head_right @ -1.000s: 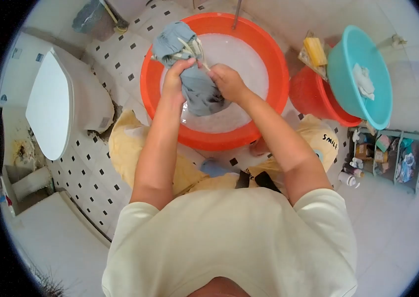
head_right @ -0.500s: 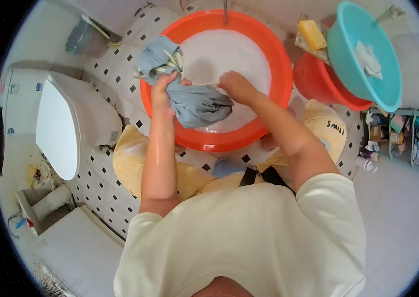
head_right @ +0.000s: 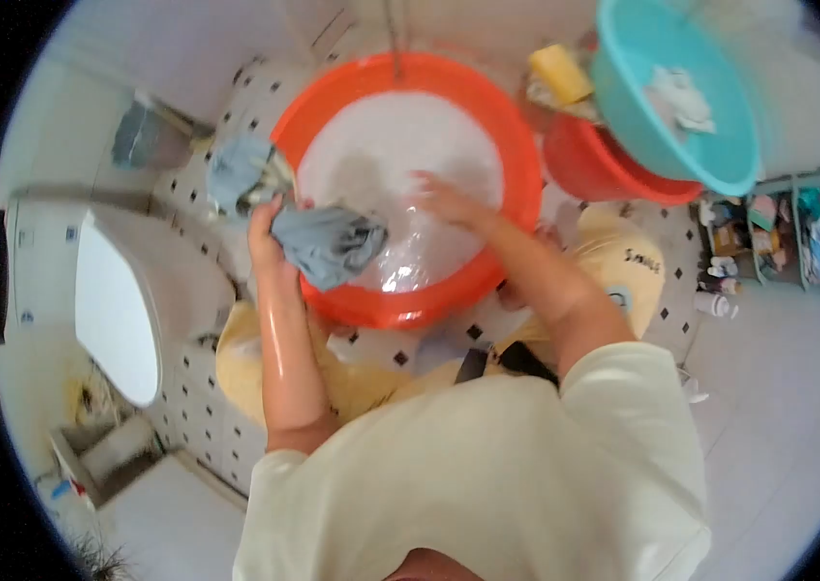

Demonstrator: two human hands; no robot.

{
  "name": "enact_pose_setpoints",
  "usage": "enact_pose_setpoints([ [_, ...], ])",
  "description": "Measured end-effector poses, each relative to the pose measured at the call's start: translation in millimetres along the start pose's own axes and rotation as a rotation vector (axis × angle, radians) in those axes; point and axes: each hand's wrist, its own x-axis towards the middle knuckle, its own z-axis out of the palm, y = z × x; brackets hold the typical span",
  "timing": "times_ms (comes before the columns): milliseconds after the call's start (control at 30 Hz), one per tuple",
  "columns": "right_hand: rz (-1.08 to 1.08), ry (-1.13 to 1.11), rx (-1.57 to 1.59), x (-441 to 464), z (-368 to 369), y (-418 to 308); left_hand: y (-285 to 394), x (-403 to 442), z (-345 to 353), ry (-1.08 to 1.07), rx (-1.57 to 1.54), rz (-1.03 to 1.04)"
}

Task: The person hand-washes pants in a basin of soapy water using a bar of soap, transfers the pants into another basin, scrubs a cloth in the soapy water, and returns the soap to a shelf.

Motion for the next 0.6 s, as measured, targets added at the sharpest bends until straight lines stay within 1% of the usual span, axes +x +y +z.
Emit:
enact_pose_setpoints([
  [33, 0.047, -0.024, 0.011, -25.0, 35.0, -89.9, -5.3, -2.1, 8.3, -0.008, -0.06, -0.009],
  [67, -0.265, -0.126, 0.004, -17.2, 53.5, -96.6, -10.5, -2.8, 17.0, -0.011, -0.115, -0.019],
  [100, -0.542, -0.17, -0.076, -30.9, 74.8, -131.8, -16.7, -2.3, 24.4, -0.057, -0.155, -0.002],
  [167, -0.374, 0.006, -0.548, -70.3, 93.5, -194.7, -25.2, -5.2, 37.5, -0.136, -0.227, 0.029],
  [200, -0.446, 0.066, -0.511, -70.1, 85.2, -195.9, -18.6, -13.4, 52.1, -0.168, -0.23, 0.002],
  [267, -0.59, 0.169, -0.444, -62.2, 61.3, -191.0, -7.2, -19.7, 84.4, -0.307, -0.175, 0.0],
  [333, -0.669, 0.323, -0.303, -63.0, 35.2, -192.9, -1.2, -20.5, 107.9, -0.456, -0.089, 0.0],
  [367, -0.71, 0.395, -0.231, -65.1, 20.4, -196.7, 1.1, -22.6, 122.1, -0.523, -0.05, 0.042],
  [433, -0.677, 0.394, 0.03, -104.3, -14.2, -245.1, 11.0, -34.4, 157.4, -0.653, 0.029, 0.136],
  [467, -0.781, 0.473, 0.004, -118.7, -33.4, -264.2, 17.8, -40.0, 173.4, -0.748, 0.115, 0.182],
  [500, -0.883, 0.55, -0.018, -132.2, -53.6, -281.4, 22.7, -43.1, 179.7, -0.756, 0.128, 0.167],
  [567, -1.006, 0.821, -0.302, -165.7, -101.1, -314.7, 27.5, -47.1, 188.4, -0.768, 0.153, 0.132],
  [600, -0.917, 0.917, -0.348, -188.9, -115.2, -332.3, 28.1, -46.2, 188.5, -0.761, 0.194, 0.097],
])
